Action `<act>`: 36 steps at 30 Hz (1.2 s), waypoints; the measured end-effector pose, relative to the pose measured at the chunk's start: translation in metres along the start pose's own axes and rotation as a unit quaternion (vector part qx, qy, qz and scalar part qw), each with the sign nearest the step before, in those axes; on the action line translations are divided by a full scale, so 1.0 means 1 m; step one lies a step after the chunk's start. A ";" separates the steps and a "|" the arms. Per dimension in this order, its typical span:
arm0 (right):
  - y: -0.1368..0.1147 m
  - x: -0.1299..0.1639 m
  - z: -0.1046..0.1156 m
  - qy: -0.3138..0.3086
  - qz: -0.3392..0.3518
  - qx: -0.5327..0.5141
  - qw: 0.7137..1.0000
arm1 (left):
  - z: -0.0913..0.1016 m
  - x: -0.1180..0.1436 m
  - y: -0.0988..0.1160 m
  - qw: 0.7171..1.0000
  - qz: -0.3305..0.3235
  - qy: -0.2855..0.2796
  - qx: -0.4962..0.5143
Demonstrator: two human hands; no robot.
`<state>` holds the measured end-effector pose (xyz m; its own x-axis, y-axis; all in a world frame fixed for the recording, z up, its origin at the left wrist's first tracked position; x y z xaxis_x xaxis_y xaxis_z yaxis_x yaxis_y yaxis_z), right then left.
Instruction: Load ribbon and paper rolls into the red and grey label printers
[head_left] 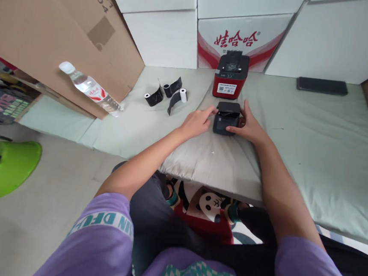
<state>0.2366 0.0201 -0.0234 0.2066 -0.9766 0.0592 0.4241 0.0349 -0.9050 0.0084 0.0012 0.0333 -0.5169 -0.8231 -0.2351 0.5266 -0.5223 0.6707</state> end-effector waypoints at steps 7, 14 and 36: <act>-0.001 -0.001 0.000 -0.017 -0.005 -0.013 1.000 | 0.005 -0.020 0.001 0.997 -0.040 0.010 0.068; 0.005 -0.004 0.000 -0.020 -0.008 -0.024 0.999 | 0.014 -0.031 -0.013 0.996 -0.002 -0.016 0.089; -0.002 0.002 0.003 -0.025 -0.004 -0.005 1.000 | 0.006 -0.040 -0.015 0.996 -0.034 -0.056 -0.059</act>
Point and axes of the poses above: each hand's wrist, its own x-axis away from the middle knuckle, its own z-axis out of the back of the hand, y = z × x, the point moved 5 cm from there along -x, towards the middle knuckle, and after that the axes turned 7 degrees about -z, right-handed, at the moved point
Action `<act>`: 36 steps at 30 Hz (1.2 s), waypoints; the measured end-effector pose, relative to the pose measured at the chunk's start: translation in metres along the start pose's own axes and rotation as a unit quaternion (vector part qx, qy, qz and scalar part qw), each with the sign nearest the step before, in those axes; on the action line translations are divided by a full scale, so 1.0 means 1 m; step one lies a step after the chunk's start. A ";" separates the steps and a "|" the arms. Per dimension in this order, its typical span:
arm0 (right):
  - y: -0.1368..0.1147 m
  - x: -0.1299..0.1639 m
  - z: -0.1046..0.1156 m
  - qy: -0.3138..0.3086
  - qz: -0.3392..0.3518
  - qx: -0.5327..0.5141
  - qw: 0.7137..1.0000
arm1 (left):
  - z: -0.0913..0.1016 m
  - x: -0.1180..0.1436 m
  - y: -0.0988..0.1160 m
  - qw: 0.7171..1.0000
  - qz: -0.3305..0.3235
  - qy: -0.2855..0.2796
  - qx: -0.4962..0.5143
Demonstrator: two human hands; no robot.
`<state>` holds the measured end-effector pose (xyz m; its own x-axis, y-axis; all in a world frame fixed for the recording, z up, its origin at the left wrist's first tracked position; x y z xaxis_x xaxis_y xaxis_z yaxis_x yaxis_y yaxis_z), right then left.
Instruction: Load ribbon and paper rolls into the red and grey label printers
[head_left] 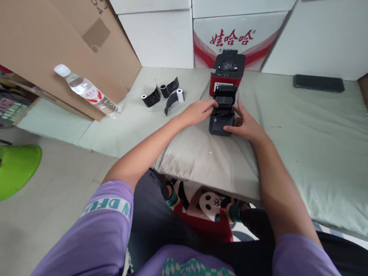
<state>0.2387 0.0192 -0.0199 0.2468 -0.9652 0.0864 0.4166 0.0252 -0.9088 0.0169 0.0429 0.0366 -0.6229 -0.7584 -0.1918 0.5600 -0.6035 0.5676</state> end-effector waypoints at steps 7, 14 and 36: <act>0.004 -0.004 -0.004 0.006 0.014 -0.021 1.000 | 0.005 -0.044 0.012 0.991 -0.019 -0.088 -0.102; 0.010 -0.011 -0.003 0.009 -0.004 -0.067 0.998 | -0.006 -0.077 0.024 0.964 -0.024 -0.161 -0.208; 0.013 -0.012 -0.002 0.034 0.001 -0.086 0.996 | 0.101 0.086 -0.059 0.945 0.077 0.295 0.118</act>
Point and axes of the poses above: each hand's wrist, its own x-axis away from the middle knuckle, its own z-axis out of the back of the hand, y = z × x, the point moved 5 cm from there along -x, towards the middle knuckle, and after that the axes turned 7 degrees about -z, right-handed, at the moved point
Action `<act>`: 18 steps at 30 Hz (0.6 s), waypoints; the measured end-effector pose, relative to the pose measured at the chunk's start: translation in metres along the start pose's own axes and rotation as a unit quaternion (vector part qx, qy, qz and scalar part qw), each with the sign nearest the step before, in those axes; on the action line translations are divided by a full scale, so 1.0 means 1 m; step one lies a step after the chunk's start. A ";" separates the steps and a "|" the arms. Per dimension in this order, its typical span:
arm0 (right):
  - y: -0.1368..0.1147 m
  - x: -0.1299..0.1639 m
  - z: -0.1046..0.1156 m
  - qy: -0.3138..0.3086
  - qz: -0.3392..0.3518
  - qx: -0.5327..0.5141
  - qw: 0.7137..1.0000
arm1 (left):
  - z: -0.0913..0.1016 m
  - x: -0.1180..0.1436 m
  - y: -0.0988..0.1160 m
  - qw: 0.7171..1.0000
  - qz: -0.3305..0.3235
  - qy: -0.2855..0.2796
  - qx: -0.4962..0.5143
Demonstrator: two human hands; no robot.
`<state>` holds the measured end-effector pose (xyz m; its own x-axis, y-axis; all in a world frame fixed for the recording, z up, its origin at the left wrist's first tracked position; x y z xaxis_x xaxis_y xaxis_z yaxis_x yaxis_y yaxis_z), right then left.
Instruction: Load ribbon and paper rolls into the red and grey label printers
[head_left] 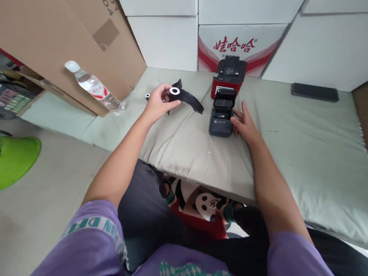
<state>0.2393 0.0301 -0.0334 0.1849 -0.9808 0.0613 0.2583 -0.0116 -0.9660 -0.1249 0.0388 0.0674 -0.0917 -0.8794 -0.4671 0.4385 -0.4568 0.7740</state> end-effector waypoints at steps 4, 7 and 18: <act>-0.001 0.001 0.001 0.004 0.000 0.006 1.000 | 0.021 0.000 -0.012 0.998 0.006 0.037 -0.055; -0.001 0.000 0.002 0.012 -0.001 0.008 1.000 | 0.038 -0.002 -0.019 0.993 0.003 0.055 -0.106; 0.000 -0.001 0.002 0.018 -0.003 0.020 1.000 | 0.073 0.008 -0.064 0.970 0.118 0.017 -0.214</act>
Point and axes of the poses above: each hand's wrist, its own x-axis away from the middle knuckle, its own z-axis out of the back of the hand, y = z × x, the point moved 5 cm from there along -x, towards the middle knuckle, and after that the axes turned 7 degrees about -z, right-handed, at the moved point
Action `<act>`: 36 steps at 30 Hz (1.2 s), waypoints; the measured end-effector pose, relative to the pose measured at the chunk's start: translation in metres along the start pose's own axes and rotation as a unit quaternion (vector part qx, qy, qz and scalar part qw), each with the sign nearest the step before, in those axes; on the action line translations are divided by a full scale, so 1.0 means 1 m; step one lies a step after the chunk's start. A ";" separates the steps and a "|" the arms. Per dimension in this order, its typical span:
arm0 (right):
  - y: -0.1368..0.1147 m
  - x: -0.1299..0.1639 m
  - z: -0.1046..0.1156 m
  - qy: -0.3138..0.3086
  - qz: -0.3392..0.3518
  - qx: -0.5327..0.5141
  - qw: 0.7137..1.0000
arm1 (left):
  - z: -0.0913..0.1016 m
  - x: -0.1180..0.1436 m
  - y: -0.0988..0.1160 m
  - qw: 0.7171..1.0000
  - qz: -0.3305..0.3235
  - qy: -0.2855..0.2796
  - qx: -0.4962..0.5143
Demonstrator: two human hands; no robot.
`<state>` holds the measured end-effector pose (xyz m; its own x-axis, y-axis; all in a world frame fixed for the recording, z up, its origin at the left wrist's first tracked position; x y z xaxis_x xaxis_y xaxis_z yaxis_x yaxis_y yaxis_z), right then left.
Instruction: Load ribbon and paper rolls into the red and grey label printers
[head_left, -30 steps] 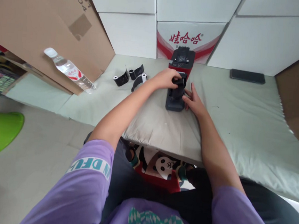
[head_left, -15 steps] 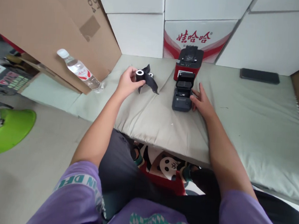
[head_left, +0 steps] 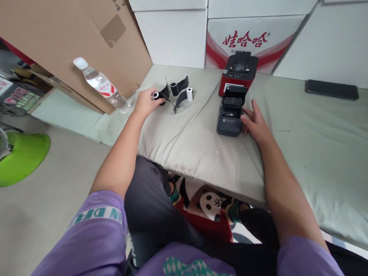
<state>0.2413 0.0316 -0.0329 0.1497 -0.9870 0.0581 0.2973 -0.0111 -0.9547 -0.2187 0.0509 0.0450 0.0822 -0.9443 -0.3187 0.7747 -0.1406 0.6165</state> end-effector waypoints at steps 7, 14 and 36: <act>-0.002 0.000 0.002 -0.008 -0.003 0.004 1.000 | -0.020 -0.006 -0.002 0.991 -0.014 -0.071 -0.112; -0.001 -0.001 0.002 -0.003 -0.004 -0.005 1.000 | -0.017 -0.005 -0.005 0.982 0.026 -0.082 -0.169; -0.003 0.003 0.000 0.012 0.002 0.011 1.000 | -0.013 -0.042 -0.051 0.996 0.051 0.035 0.066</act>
<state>0.2410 0.0291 -0.0303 0.1276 -0.9908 0.0460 0.3165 -0.0033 -0.9486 -0.2530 0.1015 0.0175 0.2028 -0.9335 -0.2958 0.6713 -0.0873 0.7360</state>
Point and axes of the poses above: each hand's wrist, its own x-axis away from the middle knuckle, its own z-axis out of the back of the hand, y = z × x, the point moved 5 cm from there along -x, towards the middle knuckle, and after that the axes turned 7 degrees about -z, right-handed, at the moved point
